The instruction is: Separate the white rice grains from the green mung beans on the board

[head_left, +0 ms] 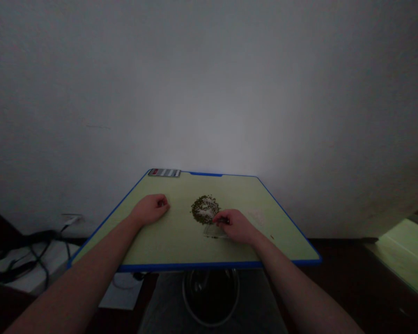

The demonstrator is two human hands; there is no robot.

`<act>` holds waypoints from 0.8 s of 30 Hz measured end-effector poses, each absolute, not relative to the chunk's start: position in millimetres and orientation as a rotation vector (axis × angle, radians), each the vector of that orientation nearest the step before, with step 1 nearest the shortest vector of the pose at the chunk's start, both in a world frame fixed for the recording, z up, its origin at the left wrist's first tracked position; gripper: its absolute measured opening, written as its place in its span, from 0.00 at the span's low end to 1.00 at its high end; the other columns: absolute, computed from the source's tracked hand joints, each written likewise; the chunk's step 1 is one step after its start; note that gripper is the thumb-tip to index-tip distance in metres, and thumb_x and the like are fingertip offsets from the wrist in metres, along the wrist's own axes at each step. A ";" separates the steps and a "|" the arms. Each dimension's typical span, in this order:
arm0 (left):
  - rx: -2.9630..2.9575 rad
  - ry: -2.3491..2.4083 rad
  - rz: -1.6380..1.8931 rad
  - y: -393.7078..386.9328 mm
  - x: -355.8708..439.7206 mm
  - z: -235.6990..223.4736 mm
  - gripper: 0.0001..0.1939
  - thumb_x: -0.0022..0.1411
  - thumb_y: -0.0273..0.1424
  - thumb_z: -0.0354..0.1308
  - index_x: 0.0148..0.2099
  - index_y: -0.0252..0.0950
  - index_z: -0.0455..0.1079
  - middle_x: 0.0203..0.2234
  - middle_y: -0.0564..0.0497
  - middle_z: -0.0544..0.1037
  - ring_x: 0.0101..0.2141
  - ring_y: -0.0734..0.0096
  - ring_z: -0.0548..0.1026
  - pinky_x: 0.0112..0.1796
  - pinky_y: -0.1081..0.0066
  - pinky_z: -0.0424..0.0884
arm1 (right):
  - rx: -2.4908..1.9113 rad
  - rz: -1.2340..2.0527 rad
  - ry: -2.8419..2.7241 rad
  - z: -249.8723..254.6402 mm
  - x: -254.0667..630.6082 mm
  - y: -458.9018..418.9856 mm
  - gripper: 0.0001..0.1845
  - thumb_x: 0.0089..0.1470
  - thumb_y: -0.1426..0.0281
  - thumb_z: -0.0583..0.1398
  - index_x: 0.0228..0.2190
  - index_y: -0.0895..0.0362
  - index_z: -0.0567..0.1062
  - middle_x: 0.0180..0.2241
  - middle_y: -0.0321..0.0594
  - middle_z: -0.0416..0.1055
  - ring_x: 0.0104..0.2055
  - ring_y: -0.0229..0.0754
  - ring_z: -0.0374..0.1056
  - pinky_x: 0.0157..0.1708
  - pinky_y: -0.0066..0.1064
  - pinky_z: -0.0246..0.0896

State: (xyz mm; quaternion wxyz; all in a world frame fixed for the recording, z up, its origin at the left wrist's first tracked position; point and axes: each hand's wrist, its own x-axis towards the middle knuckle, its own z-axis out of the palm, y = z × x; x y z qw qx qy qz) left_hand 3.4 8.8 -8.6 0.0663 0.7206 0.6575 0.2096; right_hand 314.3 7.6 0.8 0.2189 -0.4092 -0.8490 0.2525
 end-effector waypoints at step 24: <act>2.177 1.985 0.636 10.1 1.6 -10.6 0.12 0.53 0.39 0.50 0.28 0.37 0.67 0.21 0.52 0.72 0.24 0.71 0.69 0.25 0.72 0.57 | -1.167 1.062 -2.311 8.3 330.2 -38.8 0.14 0.40 0.79 0.56 0.30 0.58 0.78 0.24 0.36 0.73 0.26 0.35 0.66 0.26 0.25 0.58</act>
